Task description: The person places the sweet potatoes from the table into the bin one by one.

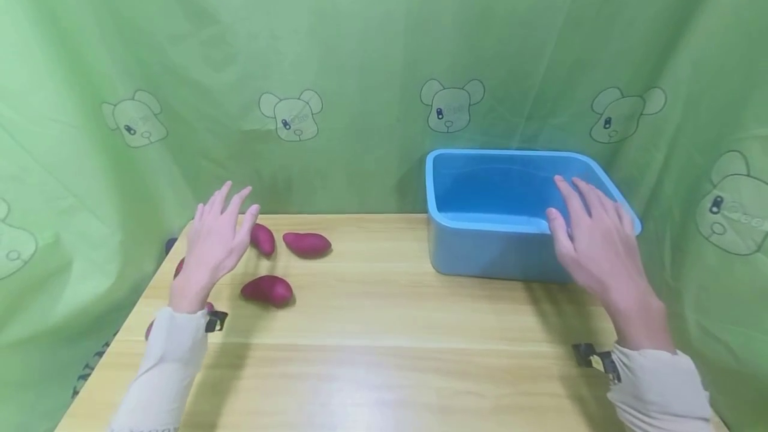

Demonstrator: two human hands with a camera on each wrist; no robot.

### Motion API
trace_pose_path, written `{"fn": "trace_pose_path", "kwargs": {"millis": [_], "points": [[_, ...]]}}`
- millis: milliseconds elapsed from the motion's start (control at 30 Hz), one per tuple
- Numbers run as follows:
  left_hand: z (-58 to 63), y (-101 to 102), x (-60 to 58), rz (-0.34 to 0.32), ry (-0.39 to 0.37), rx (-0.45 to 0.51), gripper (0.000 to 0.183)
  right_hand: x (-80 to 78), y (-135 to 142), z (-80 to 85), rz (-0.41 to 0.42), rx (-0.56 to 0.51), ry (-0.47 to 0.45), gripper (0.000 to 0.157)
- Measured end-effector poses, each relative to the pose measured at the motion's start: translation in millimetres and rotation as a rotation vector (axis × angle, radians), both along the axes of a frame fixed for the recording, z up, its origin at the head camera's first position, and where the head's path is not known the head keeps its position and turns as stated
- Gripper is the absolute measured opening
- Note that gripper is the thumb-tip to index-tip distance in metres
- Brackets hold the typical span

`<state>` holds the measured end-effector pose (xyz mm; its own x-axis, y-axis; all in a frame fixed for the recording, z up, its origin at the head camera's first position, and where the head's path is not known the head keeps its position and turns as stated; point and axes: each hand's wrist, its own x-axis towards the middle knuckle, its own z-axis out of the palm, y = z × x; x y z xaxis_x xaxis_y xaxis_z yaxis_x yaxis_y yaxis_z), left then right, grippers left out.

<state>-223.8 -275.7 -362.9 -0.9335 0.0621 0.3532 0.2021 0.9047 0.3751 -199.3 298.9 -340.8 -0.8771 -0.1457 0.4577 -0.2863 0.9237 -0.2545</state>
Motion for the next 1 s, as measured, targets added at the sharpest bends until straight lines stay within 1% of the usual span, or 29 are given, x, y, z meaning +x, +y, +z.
{"fn": "trace_pose_path", "kwargs": {"millis": [67, 133, 267, 433, 600, 700, 800, 933, 1000], "points": [[-2.3, 3.3, 5.5, 0.007, 0.008, 0.036, 0.065, 0.3, -3.4, -1.6, -0.002, -0.032, 0.008, 0.058], [-4.4, 7.5, 10.0, 0.004, 0.033, 0.071, 0.062, 1.0, -7.0, -3.8, -0.009, -0.067, 0.007, 0.058], [-11.9, 17.9, 16.7, -0.002, 0.059, 0.113, 0.059, 4.7, -11.9, -9.7, -0.032, -0.132, 0.007, 0.056], [-27.4, 25.3, 25.8, 0.015, 0.020, 0.166, 0.058, 9.8, -15.3, -19.6, -0.031, -0.184, 0.015, 0.053], [-41.0, 26.8, 33.9, 0.000, -0.023, 0.226, 0.056, 13.0, -16.9, -28.3, -0.013, -0.232, 0.048, 0.049], [-45.9, 26.9, 34.9, -0.015, -0.046, 0.245, 0.056, 12.4, -17.0, -32.1, 0.001, -0.255, 0.069, 0.046], [-48.6, 26.4, 32.4, -0.045, -0.047, 0.232, 0.053, 9.3, -16.8, -34.6, 0.012, -0.268, 0.082, 0.043], [-53.3, 23.6, 28.8, -0.113, -0.067, 0.209, 0.047, 4.2, -17.6, -38.0, 0.022, -0.241, 0.089, 0.040], [-55.9, 21.4, 28.4, -0.137, -0.093, 0.206, 0.044, 1.7, -18.7, -40.3, 0.029, -0.214, 0.093, 0.039]]}}
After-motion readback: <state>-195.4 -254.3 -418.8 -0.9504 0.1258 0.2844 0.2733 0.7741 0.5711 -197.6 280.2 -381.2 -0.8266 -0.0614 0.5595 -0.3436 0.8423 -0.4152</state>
